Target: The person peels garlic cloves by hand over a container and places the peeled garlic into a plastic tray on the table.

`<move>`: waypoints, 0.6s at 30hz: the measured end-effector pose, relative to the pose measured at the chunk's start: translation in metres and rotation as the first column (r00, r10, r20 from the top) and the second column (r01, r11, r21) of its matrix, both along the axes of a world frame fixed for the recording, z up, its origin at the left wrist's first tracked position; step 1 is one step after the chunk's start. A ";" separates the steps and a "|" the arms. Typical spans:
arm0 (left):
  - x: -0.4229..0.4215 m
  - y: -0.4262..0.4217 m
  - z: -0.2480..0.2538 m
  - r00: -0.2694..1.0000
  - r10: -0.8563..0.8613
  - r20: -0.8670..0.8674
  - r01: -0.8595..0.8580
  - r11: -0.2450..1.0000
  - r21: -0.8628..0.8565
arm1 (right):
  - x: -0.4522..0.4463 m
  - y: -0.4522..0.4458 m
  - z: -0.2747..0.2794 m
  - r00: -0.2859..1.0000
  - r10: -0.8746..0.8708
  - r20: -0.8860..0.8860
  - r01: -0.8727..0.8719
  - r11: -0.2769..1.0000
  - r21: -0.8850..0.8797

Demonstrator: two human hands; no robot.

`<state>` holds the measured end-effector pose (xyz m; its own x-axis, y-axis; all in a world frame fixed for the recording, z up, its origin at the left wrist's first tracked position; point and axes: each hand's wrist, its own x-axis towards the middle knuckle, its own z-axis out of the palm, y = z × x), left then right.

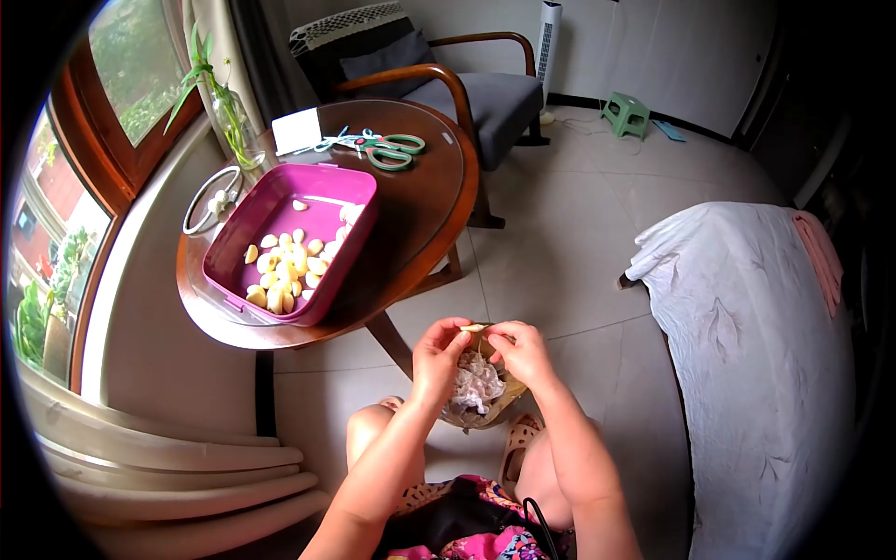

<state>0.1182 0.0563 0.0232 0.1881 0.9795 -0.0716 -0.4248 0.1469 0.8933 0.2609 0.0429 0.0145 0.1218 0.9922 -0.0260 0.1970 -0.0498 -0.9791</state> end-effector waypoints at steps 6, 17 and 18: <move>0.003 0.000 -0.003 0.997 -0.060 -0.052 0.064 0.995 0.078 | -0.001 -0.005 0.026 0.915 0.004 -0.404 -0.064 0.989 -0.135; 0.001 -0.001 -0.005 0.976 -0.127 0.179 0.142 0.987 -0.074 | -0.007 -0.008 0.022 0.925 0.029 -0.379 -0.035 0.999 -0.009; 0.001 -0.001 -0.005 0.967 -0.138 0.214 0.159 0.984 -0.082 | -0.007 -0.008 0.021 0.939 0.027 -0.343 -0.027 1.000 0.005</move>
